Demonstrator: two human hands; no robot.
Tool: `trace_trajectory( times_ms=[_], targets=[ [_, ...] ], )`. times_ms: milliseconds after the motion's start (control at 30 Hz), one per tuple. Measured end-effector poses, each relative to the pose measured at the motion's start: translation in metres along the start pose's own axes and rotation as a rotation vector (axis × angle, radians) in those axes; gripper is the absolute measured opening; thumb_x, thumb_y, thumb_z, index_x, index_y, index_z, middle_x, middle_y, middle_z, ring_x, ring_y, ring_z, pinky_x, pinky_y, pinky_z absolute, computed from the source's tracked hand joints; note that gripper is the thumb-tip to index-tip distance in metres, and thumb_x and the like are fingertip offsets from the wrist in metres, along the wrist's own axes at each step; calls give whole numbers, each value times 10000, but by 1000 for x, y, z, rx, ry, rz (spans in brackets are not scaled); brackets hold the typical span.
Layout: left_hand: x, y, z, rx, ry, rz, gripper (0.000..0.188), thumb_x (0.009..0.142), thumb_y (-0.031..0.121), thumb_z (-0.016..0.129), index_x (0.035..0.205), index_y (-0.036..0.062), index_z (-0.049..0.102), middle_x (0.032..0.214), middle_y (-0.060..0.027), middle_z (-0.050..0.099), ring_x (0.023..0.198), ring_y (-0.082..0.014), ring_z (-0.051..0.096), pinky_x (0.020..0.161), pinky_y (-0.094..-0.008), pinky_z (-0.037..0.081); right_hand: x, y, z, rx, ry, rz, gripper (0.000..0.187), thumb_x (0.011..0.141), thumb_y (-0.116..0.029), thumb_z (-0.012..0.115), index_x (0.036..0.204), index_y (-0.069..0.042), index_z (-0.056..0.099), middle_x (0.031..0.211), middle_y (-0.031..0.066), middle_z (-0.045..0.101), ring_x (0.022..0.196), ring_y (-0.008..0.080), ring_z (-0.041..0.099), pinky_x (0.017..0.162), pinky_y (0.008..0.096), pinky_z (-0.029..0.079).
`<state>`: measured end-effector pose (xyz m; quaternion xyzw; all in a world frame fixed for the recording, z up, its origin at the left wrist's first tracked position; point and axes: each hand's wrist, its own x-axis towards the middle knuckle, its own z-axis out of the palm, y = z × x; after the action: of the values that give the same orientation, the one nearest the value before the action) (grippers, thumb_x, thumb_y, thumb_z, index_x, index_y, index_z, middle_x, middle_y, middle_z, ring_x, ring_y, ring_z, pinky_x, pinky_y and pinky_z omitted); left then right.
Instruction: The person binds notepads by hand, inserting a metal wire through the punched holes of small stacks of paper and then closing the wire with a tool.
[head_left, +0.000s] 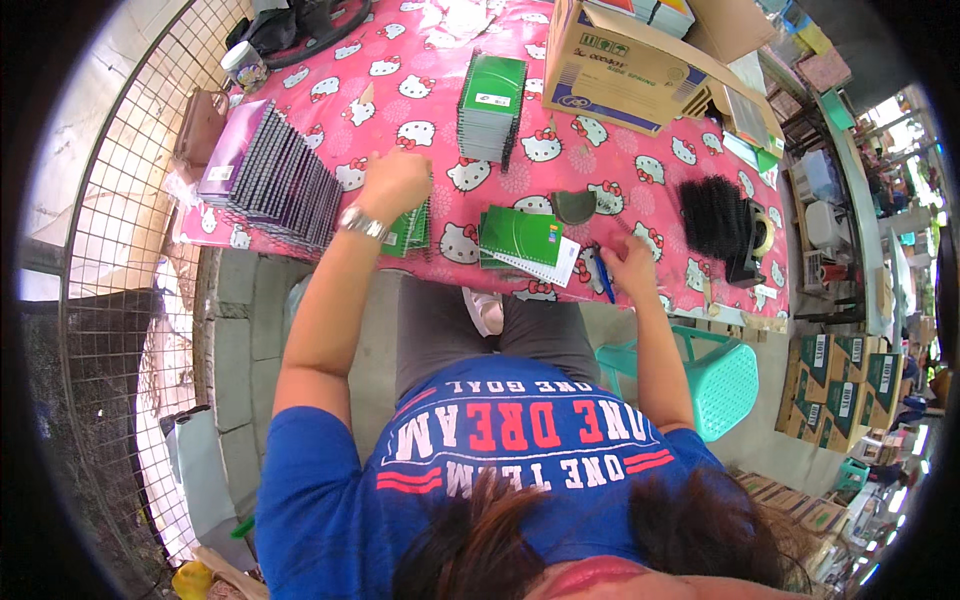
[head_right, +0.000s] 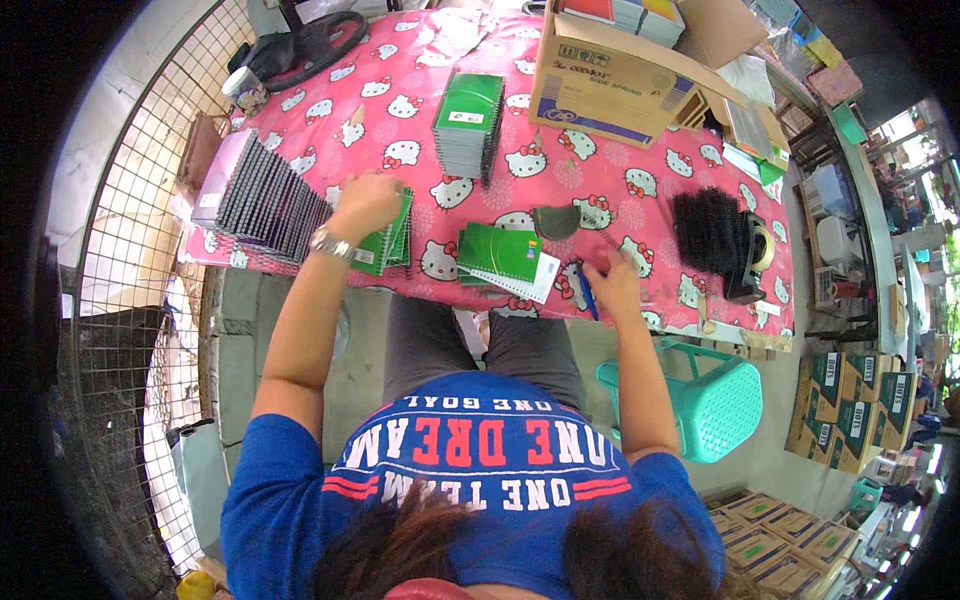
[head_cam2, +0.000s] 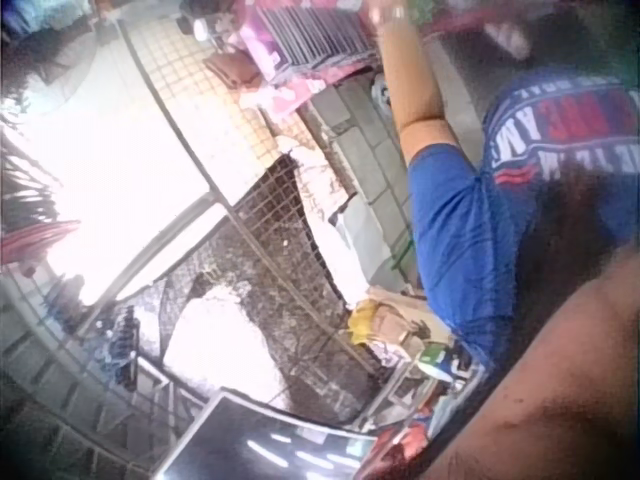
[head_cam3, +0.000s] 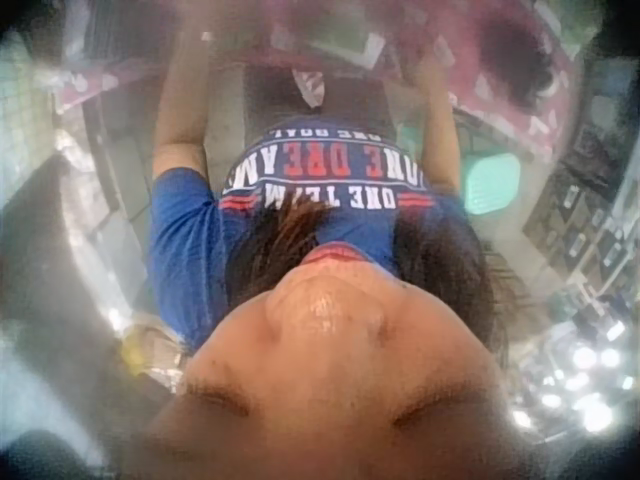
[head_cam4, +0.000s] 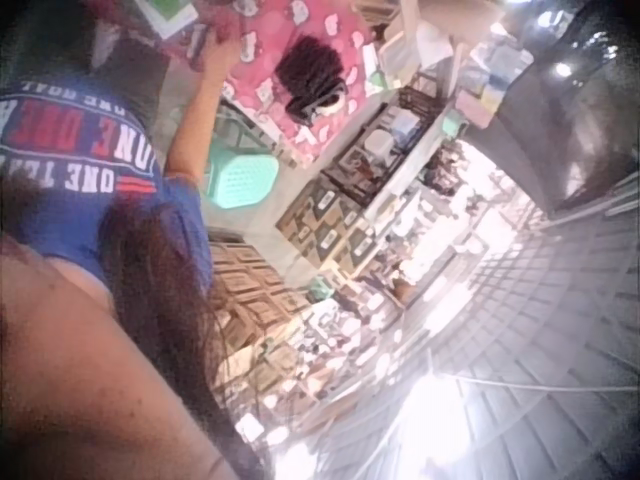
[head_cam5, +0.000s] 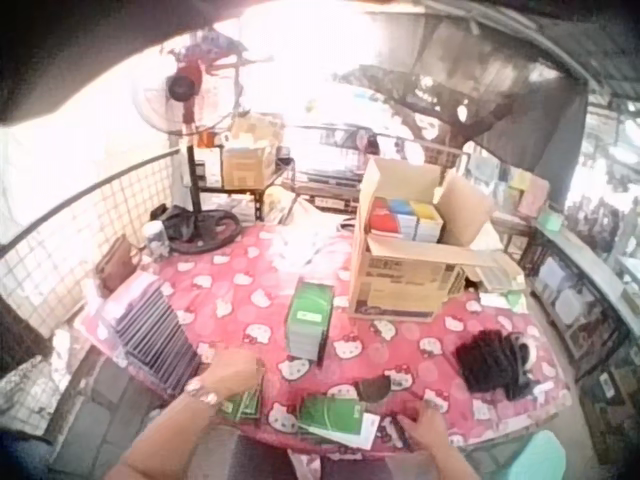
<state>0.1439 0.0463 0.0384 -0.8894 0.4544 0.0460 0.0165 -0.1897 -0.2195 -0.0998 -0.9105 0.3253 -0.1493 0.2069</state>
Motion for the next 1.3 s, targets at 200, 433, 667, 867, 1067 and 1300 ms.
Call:
trace_trajectory(
  times_ms=[200, 433, 667, 867, 1067, 1300],
  targets=[
    [7, 43, 76, -87, 378, 72, 235, 812, 124, 611, 1039, 70, 631, 1083, -163, 611, 1049, -337, 568, 891, -474, 458, 46, 13, 8, -192, 189, -3, 405, 775, -211, 725, 1133, -60, 610, 1054, 198, 624, 988, 396, 583, 879, 484, 466],
    [-50, 127, 110, -52, 300, 827, 333, 804, 195, 629, 1122, 98, 615, 1073, -62, 605, 1037, -220, 594, 872, -345, 491, 50, 1, -8, -14, 195, 58, 326, 808, -65, 615, 1132, -33, 592, 1028, 222, 597, 921, 437, 589, 769, 489, 494],
    [-37, 122, 65, -147, 321, 731, 203, 814, 139, 581, 1009, 90, 609, 934, -50, 628, 893, -226, 628, 783, -358, 495, -23, -64, -23, 875, 129, 364, 380, 785, 27, 458, 1144, -18, 575, 949, 85, 608, 729, 148, 559, 624, 280, 457],
    [-13, 138, 81, -195, 454, 500, 211, 813, 144, 585, 1017, 88, 582, 931, -66, 638, 920, -234, 613, 839, -382, 437, -54, -98, 23, 1195, 135, 390, 541, 809, -25, 446, 1349, -42, 474, 1169, 67, 582, 626, 69, 460, 556, 217, 404],
    [-15, 147, 84, -252, 483, 424, 209, 831, 159, 591, 1027, 85, 582, 945, -70, 640, 919, -234, 600, 846, -389, 412, -46, -140, 56, 1154, -113, 231, 746, 850, -94, 472, 1541, -80, 193, 1270, 100, 520, 649, 86, 481, 582, 225, 429],
    [-18, 130, 84, -322, 471, 541, 189, 848, 157, 629, 1019, 85, 590, 945, -59, 630, 928, -226, 585, 854, -381, 403, -11, -128, 5, 776, -74, -137, 398, 989, -214, 500, 1346, -39, 518, 1022, 92, 558, 990, 193, 550, 886, 305, 443]
  ],
)
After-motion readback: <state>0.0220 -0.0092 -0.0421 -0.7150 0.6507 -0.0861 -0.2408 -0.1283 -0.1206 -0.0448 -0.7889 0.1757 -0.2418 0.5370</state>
